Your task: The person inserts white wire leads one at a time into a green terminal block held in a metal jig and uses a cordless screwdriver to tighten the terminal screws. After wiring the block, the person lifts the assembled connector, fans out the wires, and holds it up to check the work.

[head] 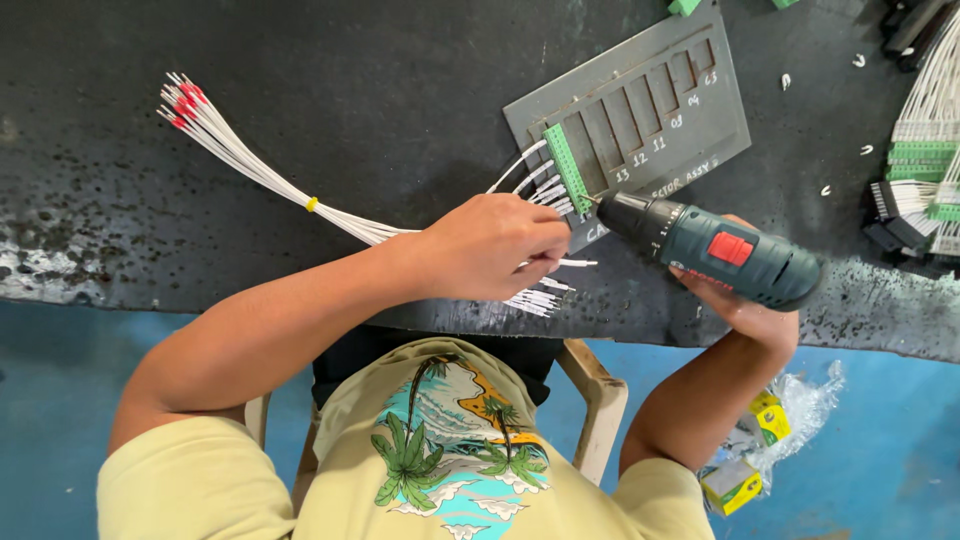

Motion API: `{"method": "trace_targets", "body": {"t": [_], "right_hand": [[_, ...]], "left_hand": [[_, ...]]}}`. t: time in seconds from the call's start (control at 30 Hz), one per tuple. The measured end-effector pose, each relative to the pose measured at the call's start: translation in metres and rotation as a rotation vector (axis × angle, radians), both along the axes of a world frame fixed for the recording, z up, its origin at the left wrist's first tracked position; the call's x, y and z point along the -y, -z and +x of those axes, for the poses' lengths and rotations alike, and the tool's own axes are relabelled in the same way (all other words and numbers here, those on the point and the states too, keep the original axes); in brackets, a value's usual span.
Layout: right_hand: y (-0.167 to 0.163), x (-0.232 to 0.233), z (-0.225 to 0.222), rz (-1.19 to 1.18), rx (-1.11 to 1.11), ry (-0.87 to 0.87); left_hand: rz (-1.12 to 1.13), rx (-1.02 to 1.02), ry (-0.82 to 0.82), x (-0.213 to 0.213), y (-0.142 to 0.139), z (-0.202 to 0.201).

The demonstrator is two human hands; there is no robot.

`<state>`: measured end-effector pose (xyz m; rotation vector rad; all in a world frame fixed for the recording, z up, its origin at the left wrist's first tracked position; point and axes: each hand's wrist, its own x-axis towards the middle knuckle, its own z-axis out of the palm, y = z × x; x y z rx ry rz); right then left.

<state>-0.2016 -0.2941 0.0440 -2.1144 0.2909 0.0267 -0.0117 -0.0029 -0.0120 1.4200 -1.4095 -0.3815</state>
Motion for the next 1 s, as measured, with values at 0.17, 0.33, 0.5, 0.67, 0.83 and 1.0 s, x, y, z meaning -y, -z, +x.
{"method": "trace_targets", "body": {"t": [0.17, 0.33, 0.5, 0.67, 0.83, 1.0], "right_hand": [[-0.001, -0.002, -0.002, -0.091, 0.043, -0.02], [0.0, -0.005, -0.003, -0.104, 0.056, -0.016], [0.0, -0.009, -0.002, -0.105, 0.043, 0.017], [-0.001, -0.009, -0.002, -0.089, 0.079, -0.021], [-0.002, -0.006, -0.002, -0.163, 0.022, 0.006], [-0.003, -0.006, -0.003, -0.155, 0.051, -0.016]], "left_hand": [[0.114, -0.17, -0.04, 0.0, -0.009, 0.002], [0.195, -0.184, 0.012, 0.001, -0.012, 0.004], [0.069, -0.129, 0.023, 0.001, -0.008, 0.002], [0.03, -0.112, 0.02, 0.001, -0.003, 0.001], [0.046, -0.086, 0.006, 0.002, 0.002, -0.001], [0.05, -0.021, -0.016, 0.004, 0.006, -0.006]]}}
